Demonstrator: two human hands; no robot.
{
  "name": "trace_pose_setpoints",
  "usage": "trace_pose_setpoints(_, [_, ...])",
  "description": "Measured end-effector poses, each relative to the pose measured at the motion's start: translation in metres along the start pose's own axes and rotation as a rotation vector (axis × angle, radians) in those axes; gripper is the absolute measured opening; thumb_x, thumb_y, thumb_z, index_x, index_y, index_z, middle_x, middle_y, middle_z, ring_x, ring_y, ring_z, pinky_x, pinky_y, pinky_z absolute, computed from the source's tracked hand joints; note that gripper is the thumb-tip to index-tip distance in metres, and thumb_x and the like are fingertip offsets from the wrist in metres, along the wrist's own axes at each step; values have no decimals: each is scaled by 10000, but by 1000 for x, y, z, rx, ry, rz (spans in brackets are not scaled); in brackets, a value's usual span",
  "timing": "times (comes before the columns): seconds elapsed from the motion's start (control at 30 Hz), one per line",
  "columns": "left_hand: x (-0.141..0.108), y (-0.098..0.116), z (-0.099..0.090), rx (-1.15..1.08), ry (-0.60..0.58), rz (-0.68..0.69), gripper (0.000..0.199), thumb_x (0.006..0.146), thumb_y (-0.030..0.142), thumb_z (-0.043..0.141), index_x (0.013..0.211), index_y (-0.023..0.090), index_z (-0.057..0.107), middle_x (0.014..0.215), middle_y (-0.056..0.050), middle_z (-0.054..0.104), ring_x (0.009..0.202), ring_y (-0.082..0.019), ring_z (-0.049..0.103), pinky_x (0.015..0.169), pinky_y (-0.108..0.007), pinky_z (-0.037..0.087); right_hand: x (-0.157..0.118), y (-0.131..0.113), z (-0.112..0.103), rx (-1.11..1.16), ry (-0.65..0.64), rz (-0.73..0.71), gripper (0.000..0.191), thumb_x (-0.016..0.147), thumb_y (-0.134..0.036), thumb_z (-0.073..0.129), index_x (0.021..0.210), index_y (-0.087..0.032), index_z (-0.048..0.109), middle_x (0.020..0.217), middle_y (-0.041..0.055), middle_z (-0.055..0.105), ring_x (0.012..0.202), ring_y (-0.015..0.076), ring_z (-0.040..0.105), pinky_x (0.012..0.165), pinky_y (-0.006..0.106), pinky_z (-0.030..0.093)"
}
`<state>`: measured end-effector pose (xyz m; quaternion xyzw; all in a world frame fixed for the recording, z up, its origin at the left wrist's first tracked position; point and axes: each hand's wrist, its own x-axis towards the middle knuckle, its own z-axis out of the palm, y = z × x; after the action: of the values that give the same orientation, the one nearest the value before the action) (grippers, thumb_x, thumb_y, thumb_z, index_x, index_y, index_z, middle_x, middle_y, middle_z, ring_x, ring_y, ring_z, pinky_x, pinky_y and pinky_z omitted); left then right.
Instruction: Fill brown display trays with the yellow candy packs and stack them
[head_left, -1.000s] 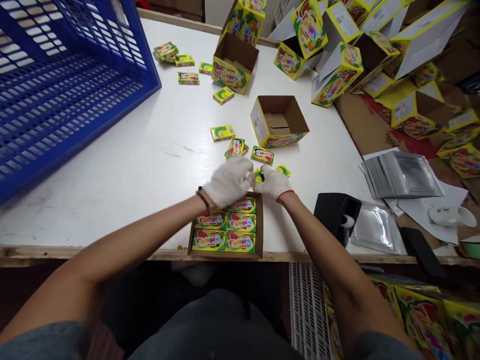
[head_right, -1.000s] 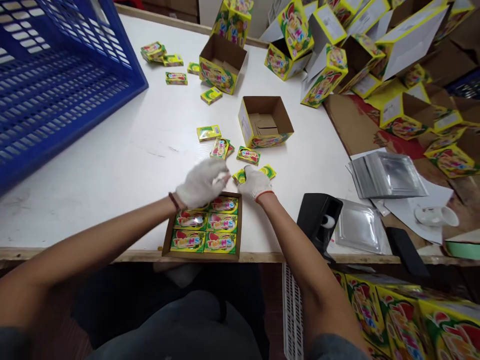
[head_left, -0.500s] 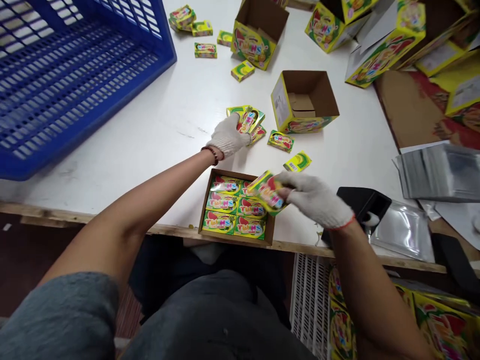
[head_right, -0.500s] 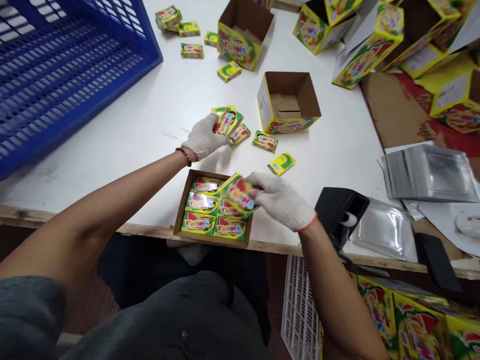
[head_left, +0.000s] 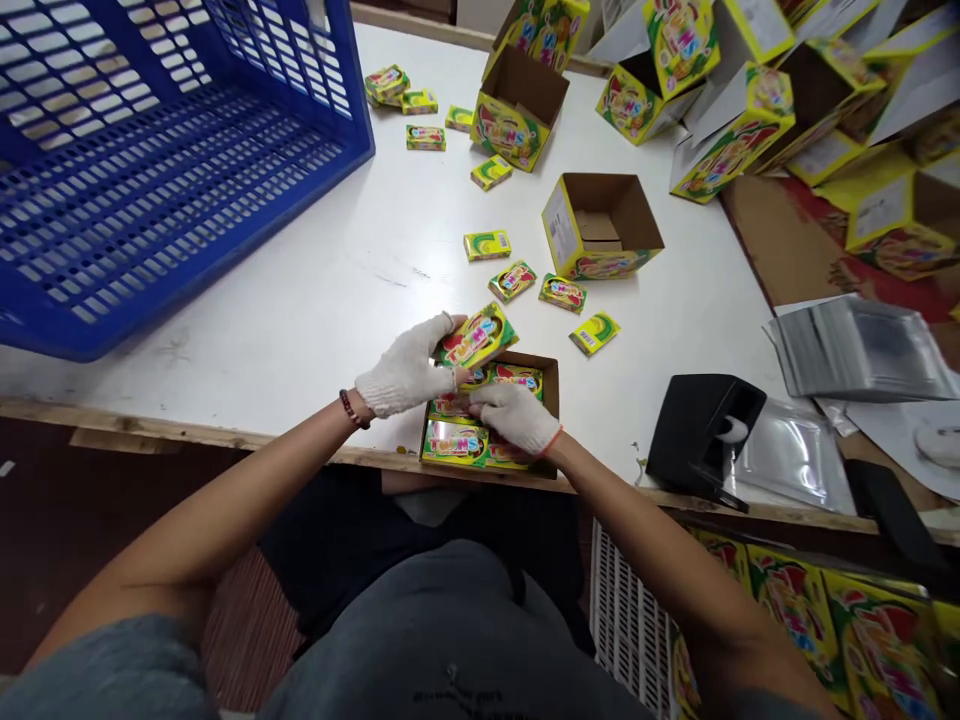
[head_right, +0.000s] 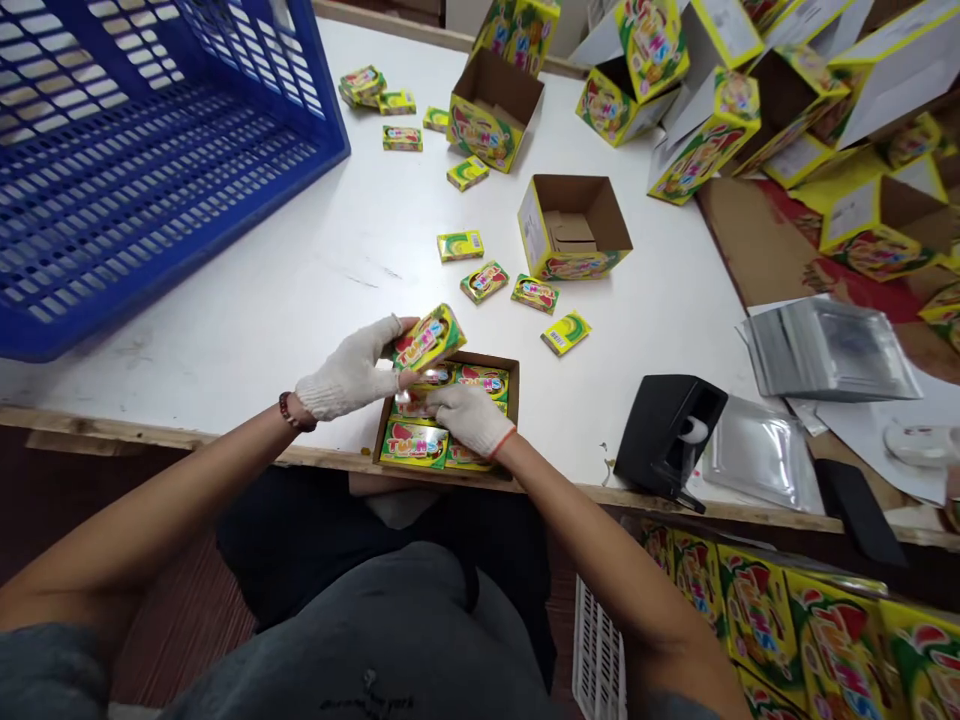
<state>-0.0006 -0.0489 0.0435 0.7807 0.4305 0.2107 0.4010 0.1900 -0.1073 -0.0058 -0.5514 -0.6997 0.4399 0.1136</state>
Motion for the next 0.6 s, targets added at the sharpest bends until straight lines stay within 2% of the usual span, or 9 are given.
trace_pose_setpoints(0.1, [-6, 4, -1, 292, -94, 84, 608, 714, 241, 619, 1312, 164, 538, 1230, -103, 653, 1087, -252, 618, 948, -374, 497, -14, 9, -20, 357, 218, 178, 357, 984, -409, 327, 1152, -190, 553, 766, 3, 653, 590, 134, 604, 565, 230, 477])
trace_pose_setpoints(0.17, [-6, 7, 3, 509, -207, 178, 575, 687, 191, 612, 1259, 162, 573, 1198, -114, 663, 1088, -278, 616, 943, -398, 477, -18, 12, -28, 433, 265, 171, 371, 963, -448, 372, 1209, -199, 495, 766, -12, 625, 549, 130, 577, 521, 230, 464])
trace_pose_setpoints(0.23, [-5, 9, 10, 672, -298, 250, 493, 691, 178, 609, 1184, 159, 608, 1146, -121, 681, 1046, -292, 631, 933, -425, 456, -17, 15, -28, 372, 218, 144, 293, 903, -378, 497, 1140, -210, 532, 785, -21, 609, 580, 128, 573, 539, 231, 473])
trace_pose_setpoints(0.33, [-7, 7, 22, 845, -373, 285, 343, 717, 204, 635, 1055, 149, 654, 1047, -136, 704, 983, -306, 650, 995, -485, 391, -10, 14, -18, 197, 99, 172, 167, 853, -233, 548, 1007, -203, 607, 797, -19, 608, 651, 132, 579, 632, 248, 502])
trace_pose_setpoints(0.43, [-12, 2, 29, 981, -385, 282, 212, 793, 165, 599, 979, 136, 698, 938, -143, 721, 910, -302, 662, 1047, -535, 325, -1, 13, -19, -1, 70, 30, 120, 834, -153, 560, 880, -184, 666, 910, 25, 643, 834, 151, 607, 812, 269, 503])
trace_pose_setpoints(0.53, [-10, 4, 28, 1041, -405, 286, 159, 820, 122, 581, 855, 141, 734, 845, -137, 722, 833, -290, 662, 1009, -533, 351, 18, 18, -52, -122, 199, -125, 197, 851, -119, 503, 893, -170, 689, 980, 58, 667, 942, 165, 613, 903, 275, 481])
trace_pose_setpoints(0.6, [2, 11, 22, 976, -476, 274, 153, 826, 216, 624, 729, 154, 725, 783, -125, 711, 772, -274, 652, 907, -487, 415, 40, 27, -84, -200, 337, -104, 279, 838, -84, 455, 981, -152, 685, 1009, 83, 685, 988, 185, 619, 944, 297, 473])
